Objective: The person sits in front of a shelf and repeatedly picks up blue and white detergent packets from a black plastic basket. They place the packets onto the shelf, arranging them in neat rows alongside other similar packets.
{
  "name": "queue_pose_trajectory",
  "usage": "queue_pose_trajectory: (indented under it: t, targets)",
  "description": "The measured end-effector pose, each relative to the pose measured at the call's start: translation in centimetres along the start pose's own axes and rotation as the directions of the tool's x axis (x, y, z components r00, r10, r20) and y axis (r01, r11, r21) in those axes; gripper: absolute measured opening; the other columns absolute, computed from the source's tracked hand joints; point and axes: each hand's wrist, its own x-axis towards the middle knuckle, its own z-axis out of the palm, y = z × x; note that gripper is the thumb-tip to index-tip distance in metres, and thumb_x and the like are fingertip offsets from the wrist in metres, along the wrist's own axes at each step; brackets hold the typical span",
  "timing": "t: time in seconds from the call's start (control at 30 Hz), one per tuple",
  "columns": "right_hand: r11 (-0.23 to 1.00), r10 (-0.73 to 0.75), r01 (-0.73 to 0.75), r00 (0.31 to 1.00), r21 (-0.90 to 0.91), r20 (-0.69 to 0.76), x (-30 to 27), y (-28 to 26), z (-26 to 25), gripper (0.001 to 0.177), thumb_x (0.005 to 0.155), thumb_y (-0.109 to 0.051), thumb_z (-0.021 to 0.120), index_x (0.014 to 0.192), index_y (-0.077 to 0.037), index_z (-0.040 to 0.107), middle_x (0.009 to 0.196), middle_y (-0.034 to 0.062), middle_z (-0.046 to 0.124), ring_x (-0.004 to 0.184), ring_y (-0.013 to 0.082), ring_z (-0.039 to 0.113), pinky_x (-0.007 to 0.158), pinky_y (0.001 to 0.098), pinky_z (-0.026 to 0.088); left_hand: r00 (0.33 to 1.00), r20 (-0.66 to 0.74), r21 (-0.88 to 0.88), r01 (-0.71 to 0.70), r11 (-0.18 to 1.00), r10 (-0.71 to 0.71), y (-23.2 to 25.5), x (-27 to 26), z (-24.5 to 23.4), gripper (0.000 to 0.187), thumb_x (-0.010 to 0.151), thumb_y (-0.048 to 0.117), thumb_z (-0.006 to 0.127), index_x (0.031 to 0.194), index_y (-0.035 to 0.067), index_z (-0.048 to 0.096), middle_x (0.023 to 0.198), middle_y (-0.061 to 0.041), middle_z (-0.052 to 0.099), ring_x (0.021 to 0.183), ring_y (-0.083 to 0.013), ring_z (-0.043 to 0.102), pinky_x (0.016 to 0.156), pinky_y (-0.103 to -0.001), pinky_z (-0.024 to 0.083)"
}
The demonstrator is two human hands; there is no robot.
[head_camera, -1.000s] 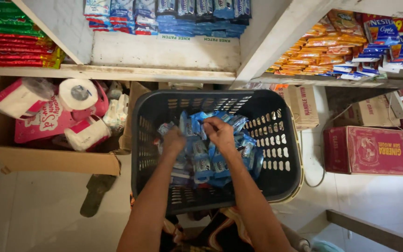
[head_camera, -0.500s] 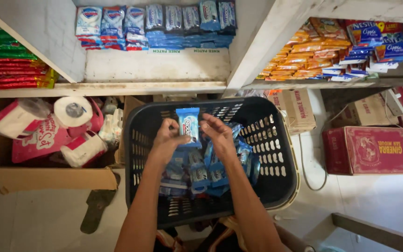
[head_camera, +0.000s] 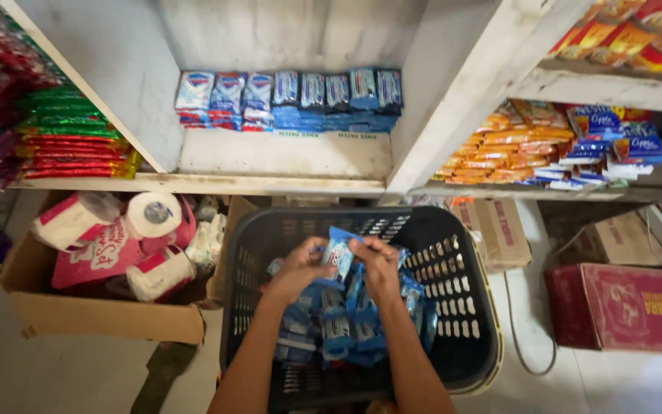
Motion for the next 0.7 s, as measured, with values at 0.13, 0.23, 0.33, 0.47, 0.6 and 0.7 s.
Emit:
queue_pose_trajectory:
  t: [0.13, 0.23, 0.33, 0.47, 0.6, 0.7]
  targets:
    - [1.0, 0.023, -0.023, 1.0, -0.007, 0.001, -0.5, -1.8, 1.4, 0.008, 0.088, -0.011, 0.079, 0.084, -0.005, 0.077, 0.076, -0.0008, 0.072, 0.067, 0.0081, 0.06, 0.063, 0.0255, 0.048, 1.0, -0.022, 0.103, 0.021, 0.994, -0.019, -0.6, 0.0, -0.4, 0.043, 0.084, 0.002, 0.076, 0.124, 0.004, 0.063, 0.105, -0.007, 0.074, 0.094, -0.0153, 0.069, 0.084, -0.033, 0.057]
    - [0.998, 0.063, -0.063, 0.998, -0.031, -0.008, -0.7, -3.0, 2.3, 0.006, 0.088, -0.011, 0.078, 0.087, -0.005, 0.078, 0.078, -0.0012, 0.072, 0.067, 0.0072, 0.06, 0.064, 0.025, 0.048, 1.0, -0.027, 0.105, -0.008, 0.994, 0.011, 0.0, -0.1, -0.5, 0.04, 0.084, 0.002, 0.076, 0.123, 0.002, 0.065, 0.105, -0.009, 0.074, 0.094, -0.0158, 0.069, 0.084, -0.033, 0.057]
    - [0.996, 0.084, -0.084, 0.996, 0.008, -0.035, -0.7, -2.5, 1.7, 0.009, 0.088, -0.014, 0.077, 0.088, -0.006, 0.079, 0.078, -0.0006, 0.073, 0.066, 0.0085, 0.062, 0.063, 0.026, 0.05, 1.0, 0.004, 0.093, 0.001, 0.996, -0.001, 0.8, -0.2, 0.0, 0.04, 0.085, 0.004, 0.076, 0.124, 0.003, 0.065, 0.106, -0.008, 0.075, 0.094, -0.0159, 0.069, 0.083, -0.032, 0.056]
    - [0.999, -0.039, 0.038, 0.994, -0.013, -0.099, 0.0, -0.7, 0.6, 0.011, 0.088, -0.012, 0.08, 0.092, -0.001, 0.079, 0.079, 0.0018, 0.073, 0.067, 0.0095, 0.061, 0.063, 0.0263, 0.051, 0.997, -0.019, 0.225, 0.076, 0.971, -0.073, 0.1, 0.3, -0.5, 0.042, 0.084, 0.004, 0.075, 0.125, 0.005, 0.064, 0.109, -0.006, 0.074, 0.096, -0.0164, 0.069, 0.08, -0.034, 0.057]
    - [0.987, -0.149, 0.141, 0.984, -0.082, -0.096, -0.2, -1.5, 1.0, 0.018, 0.093, -0.01, 0.079, 0.104, 0.003, 0.08, 0.086, 0.0038, 0.073, 0.072, 0.0107, 0.061, 0.066, 0.027, 0.05, 1.0, -0.02, 0.2, -0.001, 0.98, 0.005, -0.9, 0.5, -0.8, 0.038, 0.086, 0.001, 0.075, 0.123, 0.001, 0.066, 0.109, -0.009, 0.075, 0.096, -0.0181, 0.069, 0.078, -0.034, 0.057]
    - [0.99, -0.111, 0.103, 0.991, -0.095, -0.076, -0.5, -2.6, 1.7, 0.04, 0.088, -0.006, 0.075, 0.128, -0.003, 0.068, 0.099, 0.003, 0.074, 0.088, 0.0097, 0.067, 0.08, 0.0268, 0.056, 0.994, -0.074, 0.072, -0.08, 0.994, 0.085, -1.8, 1.2, -1.3, 0.042, 0.082, -0.001, 0.075, 0.123, 0.004, 0.067, 0.111, -0.004, 0.073, 0.098, -0.0151, 0.069, 0.081, -0.032, 0.059]
